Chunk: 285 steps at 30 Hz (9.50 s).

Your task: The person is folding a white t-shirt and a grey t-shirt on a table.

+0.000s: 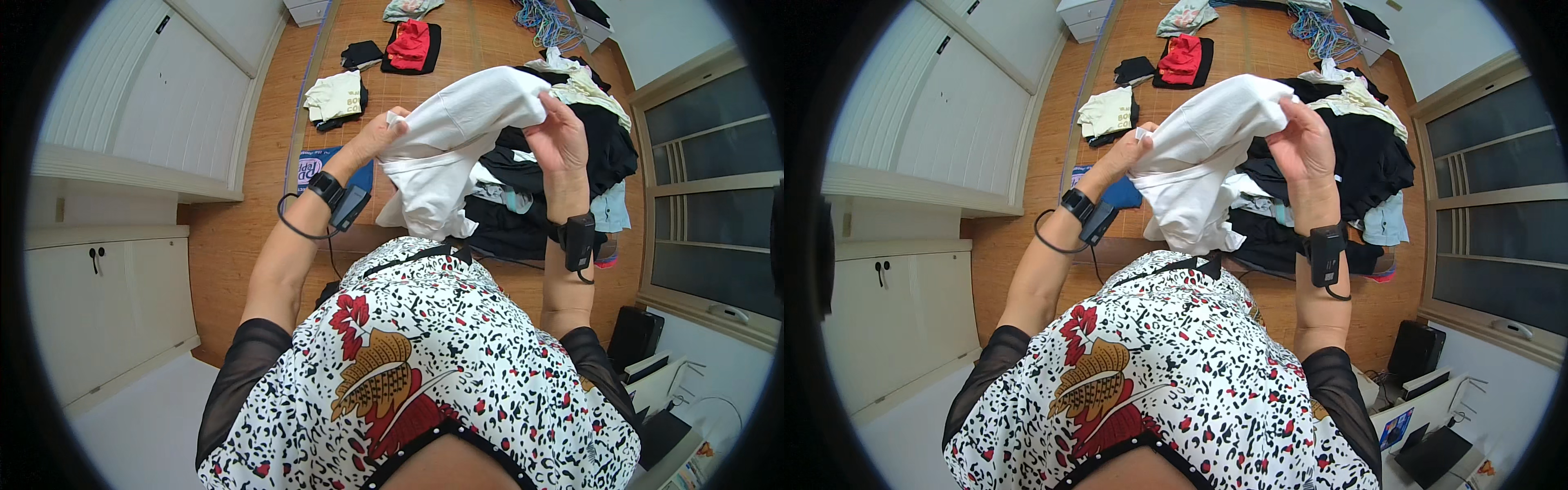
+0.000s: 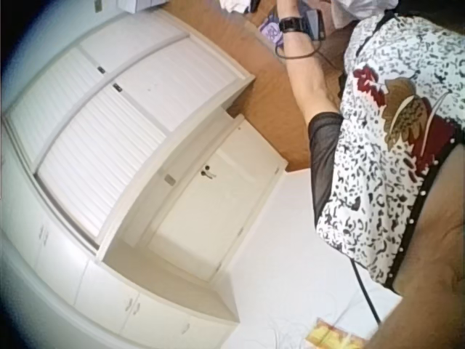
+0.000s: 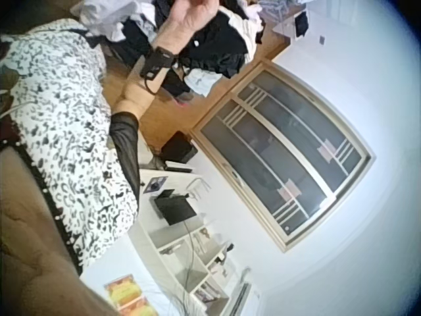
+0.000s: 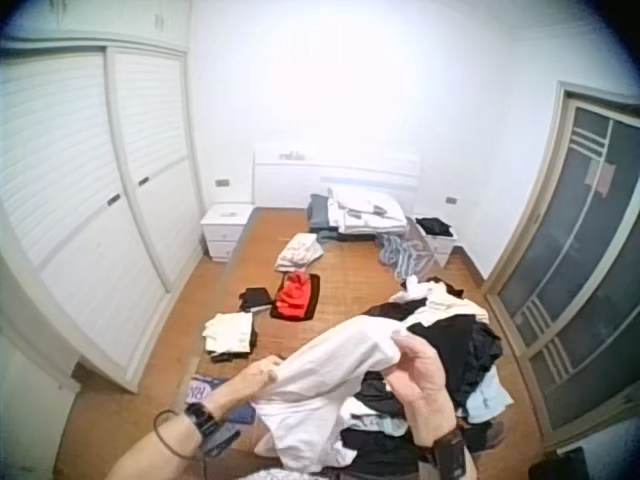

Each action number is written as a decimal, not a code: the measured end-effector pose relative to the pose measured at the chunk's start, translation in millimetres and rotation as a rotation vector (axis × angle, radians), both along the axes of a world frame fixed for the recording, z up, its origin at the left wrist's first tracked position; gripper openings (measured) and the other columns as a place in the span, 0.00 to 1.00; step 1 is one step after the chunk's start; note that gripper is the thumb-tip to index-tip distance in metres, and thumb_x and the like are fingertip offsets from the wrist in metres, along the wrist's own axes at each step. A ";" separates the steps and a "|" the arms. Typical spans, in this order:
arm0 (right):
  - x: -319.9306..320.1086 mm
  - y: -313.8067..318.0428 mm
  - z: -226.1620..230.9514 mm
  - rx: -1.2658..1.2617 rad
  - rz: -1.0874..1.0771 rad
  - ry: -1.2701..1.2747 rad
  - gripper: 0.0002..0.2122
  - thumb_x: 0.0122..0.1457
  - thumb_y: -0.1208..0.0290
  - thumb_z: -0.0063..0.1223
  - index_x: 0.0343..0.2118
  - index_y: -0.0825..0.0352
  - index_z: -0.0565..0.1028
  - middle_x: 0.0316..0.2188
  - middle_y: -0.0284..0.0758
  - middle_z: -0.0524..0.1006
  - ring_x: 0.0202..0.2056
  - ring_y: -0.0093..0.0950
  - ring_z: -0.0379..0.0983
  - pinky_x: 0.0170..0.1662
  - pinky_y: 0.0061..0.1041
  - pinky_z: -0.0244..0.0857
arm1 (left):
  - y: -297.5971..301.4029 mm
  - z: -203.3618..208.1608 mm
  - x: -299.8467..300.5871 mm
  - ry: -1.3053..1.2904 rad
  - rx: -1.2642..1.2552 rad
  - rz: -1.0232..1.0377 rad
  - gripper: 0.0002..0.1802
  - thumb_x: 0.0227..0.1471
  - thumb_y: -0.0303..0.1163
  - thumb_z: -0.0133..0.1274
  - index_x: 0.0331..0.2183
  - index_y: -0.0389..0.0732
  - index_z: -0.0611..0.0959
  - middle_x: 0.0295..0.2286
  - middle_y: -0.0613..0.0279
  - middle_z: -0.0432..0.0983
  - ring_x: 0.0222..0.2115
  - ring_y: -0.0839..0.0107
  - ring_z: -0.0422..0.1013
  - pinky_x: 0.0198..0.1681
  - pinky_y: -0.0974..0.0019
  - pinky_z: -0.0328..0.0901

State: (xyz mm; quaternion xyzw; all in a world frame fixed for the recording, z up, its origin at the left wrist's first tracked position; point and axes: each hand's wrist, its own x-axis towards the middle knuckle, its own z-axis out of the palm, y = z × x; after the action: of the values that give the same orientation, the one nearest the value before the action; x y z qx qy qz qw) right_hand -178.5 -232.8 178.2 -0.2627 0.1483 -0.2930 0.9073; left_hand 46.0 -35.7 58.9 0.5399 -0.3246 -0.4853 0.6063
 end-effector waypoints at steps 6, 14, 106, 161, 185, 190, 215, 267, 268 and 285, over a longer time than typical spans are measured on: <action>-12.0 -1.8 23.6 -0.174 0.004 -0.103 0.15 0.59 0.76 0.45 0.49 0.75 0.66 0.47 0.43 0.71 0.49 0.33 0.68 0.56 0.36 0.57 | 7.2 10.4 7.3 -0.932 0.304 0.256 0.22 0.38 0.42 0.64 0.33 0.37 0.77 0.33 0.45 0.76 0.37 0.50 0.72 0.38 0.59 0.65; -17.9 -50.2 -1.7 -0.497 -0.177 -0.147 0.13 0.59 0.76 0.48 0.45 0.75 0.68 0.42 0.41 0.74 0.45 0.29 0.71 0.53 0.29 0.62 | 24.5 -22.7 24.7 -0.028 0.579 0.301 0.22 0.53 0.35 0.50 0.47 0.33 0.73 0.40 0.45 0.75 0.40 0.45 0.72 0.45 0.49 0.68; 39.8 9.6 -40.7 0.039 0.426 -0.041 0.14 0.56 0.73 0.46 0.44 0.73 0.70 0.40 0.39 0.73 0.44 0.30 0.67 0.51 0.32 0.60 | 9.7 17.2 30.3 0.126 0.113 -0.124 0.22 0.52 0.28 0.50 0.51 0.38 0.72 0.43 0.62 0.74 0.42 0.69 0.71 0.45 0.64 0.66; 52.0 39.2 -136.9 -0.339 0.025 0.307 0.18 0.58 0.66 0.47 0.51 0.65 0.67 0.43 0.37 0.72 0.43 0.33 0.68 0.47 0.28 0.63 | -25.6 60.8 -56.4 -0.037 -0.021 -0.240 0.29 0.43 0.28 0.61 0.48 0.33 0.71 0.41 0.55 0.75 0.39 0.69 0.72 0.45 0.68 0.66; 60.4 67.1 -137.9 -0.571 0.047 0.337 0.21 0.57 0.67 0.46 0.53 0.70 0.63 0.49 0.41 0.68 0.48 0.33 0.66 0.52 0.32 0.60 | -32.5 2.8 -51.5 -0.798 0.350 0.061 0.22 0.47 0.40 0.54 0.35 0.27 0.77 0.33 0.36 0.74 0.35 0.48 0.73 0.35 0.55 0.67; 57.7 76.5 -141.1 -0.558 0.083 0.384 0.22 0.57 0.67 0.46 0.54 0.71 0.62 0.50 0.42 0.67 0.50 0.33 0.65 0.53 0.33 0.59 | -30.4 30.6 -61.3 0.321 0.170 -0.196 0.22 0.50 0.25 0.53 0.48 0.33 0.71 0.42 0.55 0.74 0.39 0.69 0.73 0.43 0.67 0.68; -57.1 -65.5 -73.1 0.223 0.075 0.119 0.24 0.56 0.68 0.46 0.53 0.77 0.60 0.53 0.46 0.66 0.56 0.38 0.60 0.61 0.38 0.51 | 92.1 -20.1 131.4 0.644 0.035 0.580 0.23 0.59 0.40 0.43 0.53 0.40 0.67 0.48 0.51 0.70 0.47 0.56 0.69 0.50 0.50 0.64; 56.3 -84.8 28.2 -2.064 0.089 1.037 0.16 0.41 0.64 0.57 0.27 0.73 0.73 0.22 0.45 0.75 0.26 0.41 0.73 0.32 0.32 0.65 | 23.0 162.3 56.8 -1.920 -0.138 -0.183 0.05 0.36 0.26 0.56 0.18 0.38 0.75 0.16 0.55 0.71 0.23 0.58 0.71 0.33 0.59 0.68; 54.7 -87.2 26.9 -2.052 0.124 1.023 0.16 0.41 0.64 0.57 0.27 0.73 0.73 0.22 0.45 0.75 0.26 0.41 0.73 0.32 0.32 0.65 | 24.1 168.9 53.1 -1.921 -0.144 -0.184 0.05 0.36 0.26 0.56 0.18 0.38 0.75 0.16 0.55 0.71 0.23 0.58 0.71 0.33 0.59 0.68; 88.4 -55.9 29.3 -0.287 -0.132 0.205 0.17 0.64 0.65 0.30 0.48 0.68 0.68 0.42 0.38 0.74 0.43 0.32 0.71 0.48 0.33 0.66 | -7.1 216.6 48.6 -1.038 -0.324 0.596 0.10 0.57 0.24 0.41 0.41 0.38 0.74 0.29 0.67 0.72 0.32 0.81 0.66 0.34 0.76 0.63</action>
State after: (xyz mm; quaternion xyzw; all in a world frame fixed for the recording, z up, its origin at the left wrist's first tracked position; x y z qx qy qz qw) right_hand -90.1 -288.7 207.5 -0.4076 0.2135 -0.3420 0.8193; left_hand 94.7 -42.9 275.5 0.6741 -0.4820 0.0862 0.5531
